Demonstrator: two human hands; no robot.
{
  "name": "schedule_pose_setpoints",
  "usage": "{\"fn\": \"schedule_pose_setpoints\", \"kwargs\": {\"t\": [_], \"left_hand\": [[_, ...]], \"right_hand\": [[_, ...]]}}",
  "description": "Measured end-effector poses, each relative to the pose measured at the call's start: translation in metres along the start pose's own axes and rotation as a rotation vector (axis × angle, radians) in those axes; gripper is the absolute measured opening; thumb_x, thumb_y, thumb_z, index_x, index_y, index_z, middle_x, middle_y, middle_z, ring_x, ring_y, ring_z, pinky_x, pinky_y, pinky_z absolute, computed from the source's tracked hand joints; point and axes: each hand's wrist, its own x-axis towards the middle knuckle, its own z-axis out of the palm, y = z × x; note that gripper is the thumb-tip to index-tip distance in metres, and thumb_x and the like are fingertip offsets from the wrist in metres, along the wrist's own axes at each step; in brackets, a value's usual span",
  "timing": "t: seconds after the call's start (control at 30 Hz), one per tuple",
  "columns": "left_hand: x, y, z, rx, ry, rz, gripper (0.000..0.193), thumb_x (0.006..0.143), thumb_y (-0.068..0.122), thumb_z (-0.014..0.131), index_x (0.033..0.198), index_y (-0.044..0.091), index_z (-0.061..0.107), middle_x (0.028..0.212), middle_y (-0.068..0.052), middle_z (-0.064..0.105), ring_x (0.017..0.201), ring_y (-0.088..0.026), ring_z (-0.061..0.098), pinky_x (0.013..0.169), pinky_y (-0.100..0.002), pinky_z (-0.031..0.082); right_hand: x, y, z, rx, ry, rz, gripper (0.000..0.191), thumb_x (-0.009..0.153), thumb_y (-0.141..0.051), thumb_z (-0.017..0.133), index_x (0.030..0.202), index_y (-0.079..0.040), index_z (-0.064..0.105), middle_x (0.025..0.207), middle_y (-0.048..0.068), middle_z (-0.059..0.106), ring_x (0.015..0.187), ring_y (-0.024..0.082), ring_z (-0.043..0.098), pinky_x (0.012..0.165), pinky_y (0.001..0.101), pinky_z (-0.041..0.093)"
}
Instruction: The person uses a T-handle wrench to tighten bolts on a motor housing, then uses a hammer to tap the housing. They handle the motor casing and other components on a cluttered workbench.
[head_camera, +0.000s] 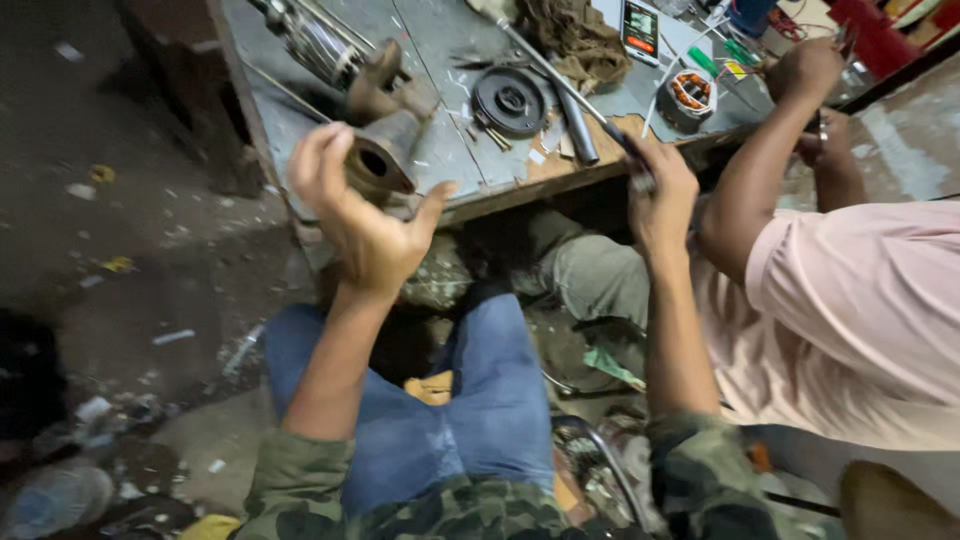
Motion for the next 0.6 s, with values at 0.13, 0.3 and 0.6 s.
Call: {"fn": "schedule_pose_setpoints", "kwargs": {"t": [0.13, 0.3, 0.6], "left_hand": [[0.017, -0.019, 0.008, 0.077, -0.094, -0.002, 0.100, 0.078, 0.041, 0.098, 0.146, 0.001, 0.037, 0.143, -0.022, 0.046, 0.134, -0.042, 0.048, 0.116, -0.052, 0.040], [0.014, -0.037, 0.015, 0.033, -0.128, -0.135, 0.082, 0.083, 0.021, 0.097, 0.145, 0.008, 0.044, 0.147, -0.017, 0.050, 0.137, -0.039, 0.054, 0.119, -0.048, 0.049], [0.006, -0.052, 0.017, -0.027, -0.147, -0.149, 0.084, 0.083, 0.025, 0.101, 0.143, 0.007, 0.044, 0.146, -0.018, 0.048, 0.136, -0.040, 0.054, 0.117, -0.048, 0.049]], "right_hand": [[0.049, 0.026, 0.043, -0.030, -0.075, -0.147, 0.064, 0.072, 0.019, 0.055, 0.129, -0.005, 0.070, 0.098, 0.017, 0.066, 0.097, 0.039, 0.063, 0.085, 0.0447, 0.051], [0.098, 0.072, 0.082, -0.016, -0.128, -0.193, 0.043, 0.091, 0.000, 0.067, 0.133, -0.009, 0.067, 0.114, 0.019, 0.065, 0.111, 0.040, 0.058, 0.097, 0.0472, 0.047], [0.112, 0.101, 0.090, -0.022, -0.337, 0.000, 0.075, 0.087, -0.038, 0.094, 0.147, -0.009, 0.059, 0.122, 0.019, 0.054, 0.113, 0.036, 0.054, 0.100, 0.0439, 0.046]]}}
